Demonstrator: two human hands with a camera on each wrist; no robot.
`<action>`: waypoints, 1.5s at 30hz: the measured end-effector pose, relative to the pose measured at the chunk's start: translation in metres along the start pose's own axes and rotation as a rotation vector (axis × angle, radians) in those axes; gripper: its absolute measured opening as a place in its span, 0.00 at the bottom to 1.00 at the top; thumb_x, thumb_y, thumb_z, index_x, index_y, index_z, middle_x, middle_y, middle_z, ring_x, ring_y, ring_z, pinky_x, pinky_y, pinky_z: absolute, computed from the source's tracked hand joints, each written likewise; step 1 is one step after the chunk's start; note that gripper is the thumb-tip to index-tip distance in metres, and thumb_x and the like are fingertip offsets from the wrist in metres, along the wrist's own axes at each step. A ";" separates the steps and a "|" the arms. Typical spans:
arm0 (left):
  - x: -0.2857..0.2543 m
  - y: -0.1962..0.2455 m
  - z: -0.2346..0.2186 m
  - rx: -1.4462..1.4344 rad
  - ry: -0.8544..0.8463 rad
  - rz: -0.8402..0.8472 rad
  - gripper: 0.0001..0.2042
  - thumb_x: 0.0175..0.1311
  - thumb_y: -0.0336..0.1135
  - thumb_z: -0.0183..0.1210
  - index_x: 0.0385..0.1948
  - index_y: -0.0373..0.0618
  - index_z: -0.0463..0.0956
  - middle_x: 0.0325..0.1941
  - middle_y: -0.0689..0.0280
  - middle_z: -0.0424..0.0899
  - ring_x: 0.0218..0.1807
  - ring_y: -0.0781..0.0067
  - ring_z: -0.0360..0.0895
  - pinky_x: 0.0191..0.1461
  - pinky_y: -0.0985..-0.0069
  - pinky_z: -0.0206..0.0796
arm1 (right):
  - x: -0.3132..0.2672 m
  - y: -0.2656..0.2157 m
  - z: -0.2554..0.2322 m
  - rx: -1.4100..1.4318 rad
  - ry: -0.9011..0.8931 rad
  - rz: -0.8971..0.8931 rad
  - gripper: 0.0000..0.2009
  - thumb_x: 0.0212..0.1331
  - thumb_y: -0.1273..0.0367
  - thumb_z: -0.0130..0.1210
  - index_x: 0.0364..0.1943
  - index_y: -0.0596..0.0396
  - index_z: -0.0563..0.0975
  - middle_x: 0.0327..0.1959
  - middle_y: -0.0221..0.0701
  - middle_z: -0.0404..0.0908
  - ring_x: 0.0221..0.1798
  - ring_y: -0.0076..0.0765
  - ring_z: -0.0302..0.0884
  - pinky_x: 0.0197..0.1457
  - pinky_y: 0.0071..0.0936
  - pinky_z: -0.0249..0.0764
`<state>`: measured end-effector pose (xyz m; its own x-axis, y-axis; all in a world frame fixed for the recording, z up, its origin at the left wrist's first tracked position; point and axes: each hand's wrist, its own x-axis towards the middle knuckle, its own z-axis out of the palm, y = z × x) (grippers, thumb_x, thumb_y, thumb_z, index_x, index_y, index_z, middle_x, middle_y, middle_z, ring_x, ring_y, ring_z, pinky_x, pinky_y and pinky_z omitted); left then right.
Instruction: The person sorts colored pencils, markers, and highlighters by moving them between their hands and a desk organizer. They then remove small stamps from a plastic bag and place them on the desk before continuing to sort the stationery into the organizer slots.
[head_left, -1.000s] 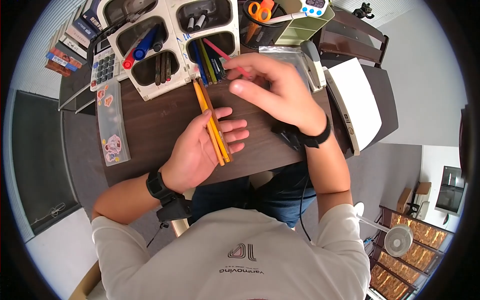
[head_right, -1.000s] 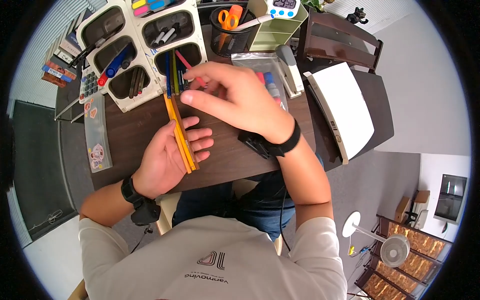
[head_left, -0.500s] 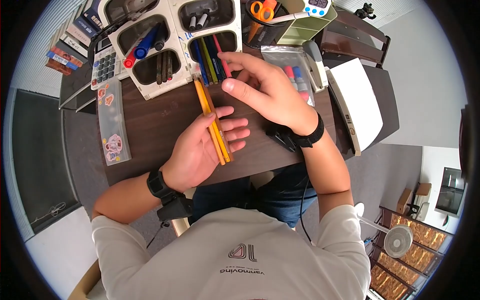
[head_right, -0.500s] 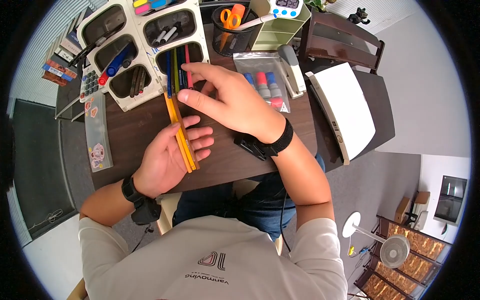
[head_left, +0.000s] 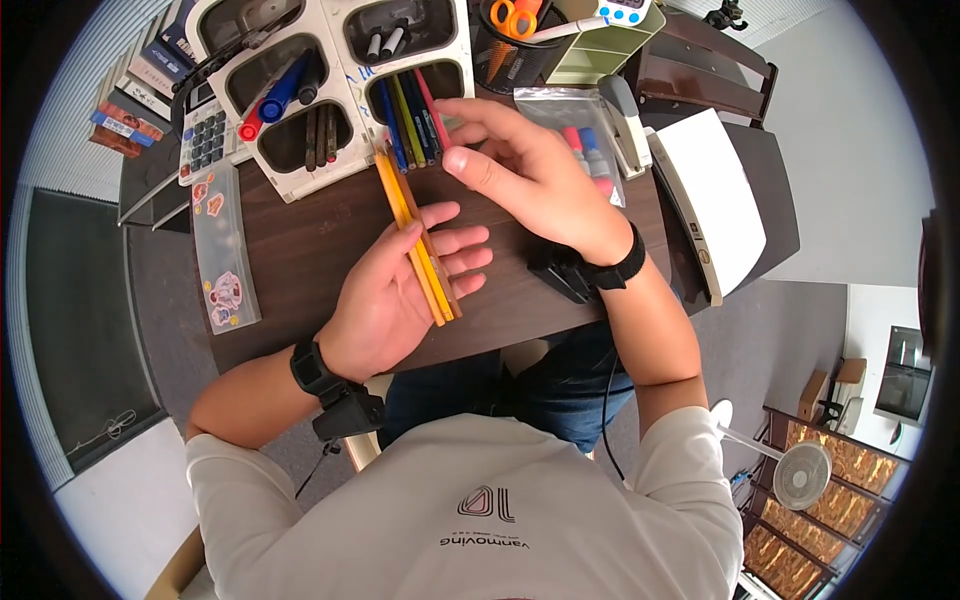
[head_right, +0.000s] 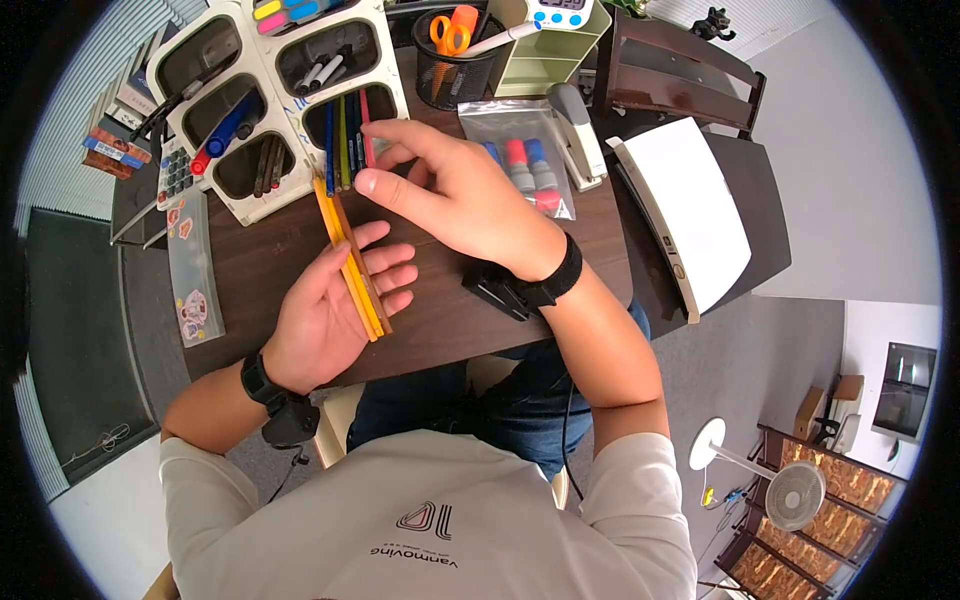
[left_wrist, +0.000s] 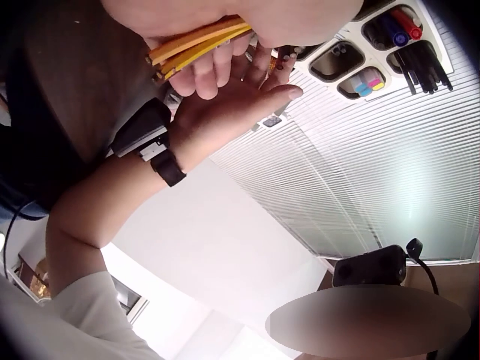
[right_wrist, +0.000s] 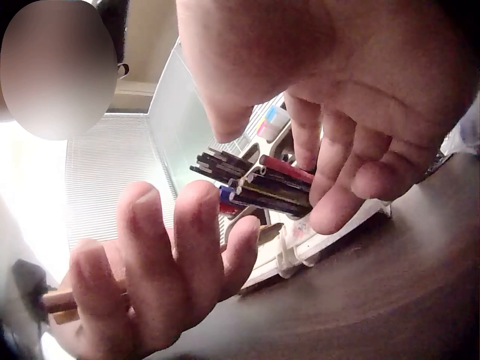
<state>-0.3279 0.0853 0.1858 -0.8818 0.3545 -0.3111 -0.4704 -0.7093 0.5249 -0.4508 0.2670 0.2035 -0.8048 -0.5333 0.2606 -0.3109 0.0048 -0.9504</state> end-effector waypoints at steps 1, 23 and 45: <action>0.001 -0.001 0.000 -0.001 0.001 0.000 0.22 0.83 0.48 0.40 0.68 0.46 0.67 0.66 0.55 0.79 0.64 0.61 0.78 0.69 0.62 0.69 | -0.002 -0.012 -0.003 -0.123 0.003 -0.019 0.22 0.66 0.58 0.68 0.56 0.58 0.81 0.40 0.33 0.87 0.30 0.20 0.74 0.34 0.24 0.72; 0.000 0.004 -0.002 -0.022 0.025 -0.145 0.21 0.84 0.48 0.39 0.63 0.43 0.72 0.48 0.58 0.88 0.51 0.63 0.84 0.60 0.65 0.73 | -0.027 -0.067 -0.053 0.251 -0.211 -0.006 0.15 0.62 0.69 0.69 0.48 0.65 0.84 0.37 0.32 0.86 0.38 0.21 0.82 0.45 0.21 0.77; 0.004 0.003 -0.017 -0.010 -0.154 -0.137 0.23 0.84 0.52 0.39 0.58 0.42 0.75 0.45 0.62 0.87 0.48 0.70 0.83 0.59 0.66 0.73 | -0.003 -0.012 -0.008 0.053 -0.022 0.033 0.17 0.69 0.67 0.66 0.59 0.59 0.80 0.35 0.22 0.80 0.34 0.13 0.73 0.37 0.16 0.70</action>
<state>-0.3323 0.0745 0.1721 -0.8046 0.5368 -0.2539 -0.5869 -0.6538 0.4776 -0.4490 0.2755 0.2157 -0.8026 -0.5521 0.2260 -0.2571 -0.0219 -0.9661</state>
